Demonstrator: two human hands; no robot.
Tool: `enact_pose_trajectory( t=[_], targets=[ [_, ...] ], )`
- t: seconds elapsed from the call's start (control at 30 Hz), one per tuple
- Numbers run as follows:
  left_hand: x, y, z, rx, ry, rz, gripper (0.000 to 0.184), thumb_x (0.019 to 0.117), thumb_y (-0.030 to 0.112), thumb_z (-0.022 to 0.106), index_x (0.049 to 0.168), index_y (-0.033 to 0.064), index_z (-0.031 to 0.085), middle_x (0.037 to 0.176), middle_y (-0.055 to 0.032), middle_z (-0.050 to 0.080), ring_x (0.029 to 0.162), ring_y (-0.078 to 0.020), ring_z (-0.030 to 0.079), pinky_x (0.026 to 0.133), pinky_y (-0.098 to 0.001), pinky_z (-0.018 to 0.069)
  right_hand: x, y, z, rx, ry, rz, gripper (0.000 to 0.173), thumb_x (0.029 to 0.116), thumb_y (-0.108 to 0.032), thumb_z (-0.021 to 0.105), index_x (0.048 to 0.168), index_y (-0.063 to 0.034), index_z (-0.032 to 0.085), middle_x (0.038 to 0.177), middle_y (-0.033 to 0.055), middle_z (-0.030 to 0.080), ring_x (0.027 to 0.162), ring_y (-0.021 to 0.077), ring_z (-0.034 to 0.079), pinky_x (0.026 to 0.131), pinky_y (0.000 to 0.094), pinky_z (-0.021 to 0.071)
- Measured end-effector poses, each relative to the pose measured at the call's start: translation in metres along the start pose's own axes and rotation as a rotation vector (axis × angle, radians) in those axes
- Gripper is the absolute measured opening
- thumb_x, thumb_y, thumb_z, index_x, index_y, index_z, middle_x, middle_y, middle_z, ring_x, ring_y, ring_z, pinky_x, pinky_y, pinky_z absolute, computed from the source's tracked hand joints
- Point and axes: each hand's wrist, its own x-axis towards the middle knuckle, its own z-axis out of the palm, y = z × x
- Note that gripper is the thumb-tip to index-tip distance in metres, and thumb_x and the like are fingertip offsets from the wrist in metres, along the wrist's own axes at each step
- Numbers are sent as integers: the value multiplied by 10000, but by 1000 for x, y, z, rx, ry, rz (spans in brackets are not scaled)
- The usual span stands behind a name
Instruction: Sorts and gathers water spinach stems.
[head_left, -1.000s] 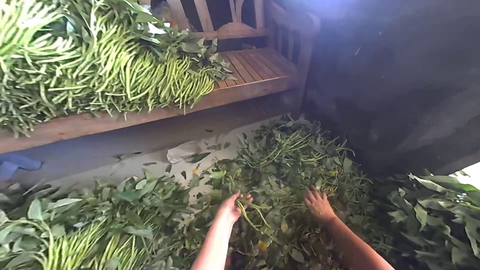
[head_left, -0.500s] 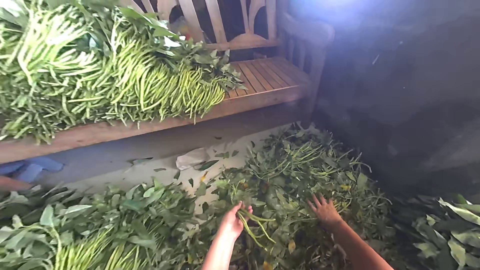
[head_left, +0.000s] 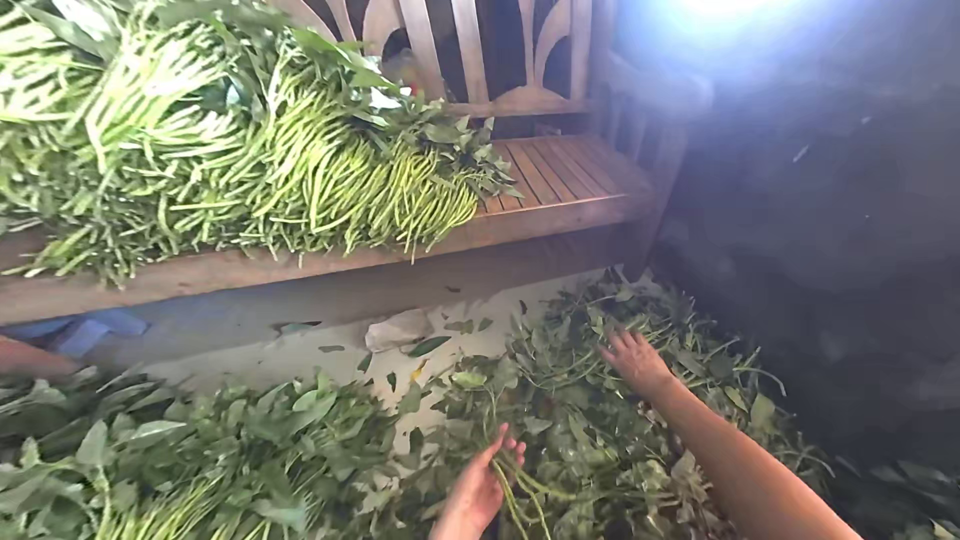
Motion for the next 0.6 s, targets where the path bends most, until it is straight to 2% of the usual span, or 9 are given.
enact_pose_trajectory(
  t=[0.03, 0.07, 0.1, 0.2, 0.3, 0.4, 0.47, 0.53, 0.6],
  targets=[
    [1, -1, 1, -1, 9, -12, 240, 1074, 138, 490, 1247, 29, 616, 881, -92, 698, 757, -199, 720, 672, -314, 622, 14, 3, 6, -35, -64, -47, 846, 853, 110, 682, 1587, -217, 417, 1679, 206, 252, 1542, 492, 184, 1183, 714, 230],
    [2, -2, 3, 2, 20, -23, 240, 1073, 137, 491, 1246, 32, 619, 871, -90, 695, 748, -199, 718, 664, -314, 620, 26, 4, 11, -62, -119, -72, 891, 865, 114, 666, 1613, -268, 367, 1711, 184, 169, 1557, 505, 94, 1180, 752, 170],
    [4, -2, 5, 11, 24, -33, 242, 1076, 139, 482, 1251, 37, 614, 860, -89, 689, 741, -199, 715, 656, -315, 616, 36, 4, 16, -82, -168, -75, 906, 876, 112, 651, 1621, -298, 341, 1723, 172, 121, 1555, 522, 49, 1163, 780, 147],
    [11, -5, 6, 45, -6, -52, 260, 1088, 122, 437, 1288, 50, 586, 843, -97, 682, 734, -215, 713, 655, -334, 613, 58, 4, 27, -51, -300, -37, 826, 937, 92, 584, 1632, -268, 316, 1722, 182, 112, 1525, 578, 91, 1110, 827, 163],
    [16, -6, 4, 56, -30, -70, 266, 1085, 104, 431, 1301, 50, 577, 837, -103, 679, 744, -230, 716, 684, -359, 619, 69, 8, 34, 16, -362, 18, 826, 943, 101, 572, 1633, -264, 302, 1683, 214, 234, 1472, 588, 252, 1097, 809, 223],
    [20, -6, -3, 44, -19, -82, 270, 1079, 103, 442, 1297, 43, 589, 819, -112, 679, 726, -236, 715, 670, -362, 621, 74, 16, 35, 67, -326, 24, 760, 920, 66, 626, 1574, -264, 422, 1560, 213, 442, 1404, 525, 403, 1067, 739, 362],
    [20, -3, -5, 35, -4, -86, 262, 1084, 108, 433, 1287, 50, 587, 801, -97, 670, 708, -220, 709, 651, -344, 617, 78, 20, 24, 79, -338, 8, 676, 947, 29, 623, 1539, -263, 475, 1541, 179, 480, 1408, 480, 437, 1044, 688, 439],
    [18, -1, -7, 16, -7, -80, 267, 1086, 102, 413, 1283, 44, 585, 787, -87, 656, 690, -203, 698, 640, -327, 613, 79, 22, 6, 75, -332, -6, 664, 913, -10, 677, 1508, -259, 519, 1515, 164, 517, 1398, 455, 462, 1043, 669, 455],
    [14, 2, -6, 2, -4, -82, 275, 1083, 99, 413, 1279, 34, 594, 780, -92, 653, 675, -204, 694, 632, -328, 613, 80, 23, -19, 71, -275, -3, 573, 924, -27, 679, 1449, -234, 585, 1469, 169, 560, 1348, 458, 509, 1015, 668, 474]
  ],
)
